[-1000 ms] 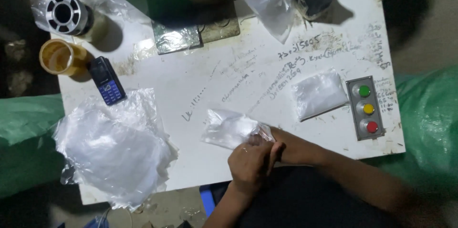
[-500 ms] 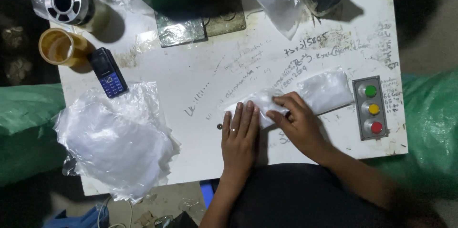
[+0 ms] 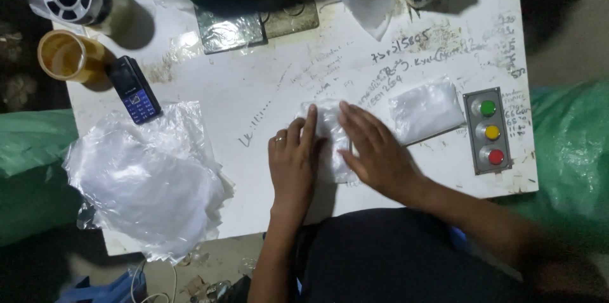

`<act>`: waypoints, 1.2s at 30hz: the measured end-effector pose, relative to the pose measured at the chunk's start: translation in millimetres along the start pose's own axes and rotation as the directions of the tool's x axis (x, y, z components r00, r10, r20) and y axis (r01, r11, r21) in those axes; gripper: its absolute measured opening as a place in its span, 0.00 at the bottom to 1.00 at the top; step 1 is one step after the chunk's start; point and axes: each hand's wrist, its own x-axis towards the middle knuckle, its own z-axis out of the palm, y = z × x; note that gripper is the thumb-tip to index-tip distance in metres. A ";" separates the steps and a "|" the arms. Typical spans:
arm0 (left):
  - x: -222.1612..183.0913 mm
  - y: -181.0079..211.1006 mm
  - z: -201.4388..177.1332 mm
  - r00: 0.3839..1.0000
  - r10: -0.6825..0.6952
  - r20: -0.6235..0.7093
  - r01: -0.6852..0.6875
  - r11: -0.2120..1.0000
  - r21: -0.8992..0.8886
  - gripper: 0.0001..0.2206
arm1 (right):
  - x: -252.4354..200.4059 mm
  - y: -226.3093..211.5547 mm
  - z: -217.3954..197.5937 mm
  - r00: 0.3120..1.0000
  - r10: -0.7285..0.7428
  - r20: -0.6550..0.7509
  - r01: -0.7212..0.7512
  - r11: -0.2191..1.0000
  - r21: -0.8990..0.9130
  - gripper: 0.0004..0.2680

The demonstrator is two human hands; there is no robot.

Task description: Folding small white garments and placing them into individual plastic bags at a factory workstation.

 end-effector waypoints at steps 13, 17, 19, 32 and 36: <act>-52.2 -3.0 -20.8 0.961 0.021 0.275 0.074 0.940 -0.332 0.14 | -55.0 25.9 19.4 0.938 0.052 0.344 -0.125 0.973 0.195 0.26; -63.9 0.7 -27.3 0.946 -0.027 0.322 0.102 0.971 -0.218 0.07 | -35.6 9.4 14.8 0.922 -0.069 0.381 0.010 0.988 0.157 0.11; -56.9 2.5 -34.3 0.955 -0.102 0.278 0.155 0.972 -0.175 0.07 | -31.4 10.6 17.6 0.925 -0.076 0.372 0.020 0.988 0.154 0.10; -27.6 12.1 -72.4 0.706 -0.366 0.607 0.708 0.399 -0.583 0.11 | 20.2 8.4 -37.2 0.749 0.316 0.583 -0.640 0.575 0.510 0.14; -31.0 18.1 -88.4 0.787 -0.486 0.381 0.537 0.232 -0.811 0.06 | 51.8 57.5 -77.6 0.765 0.592 0.255 -0.619 0.564 0.547 0.08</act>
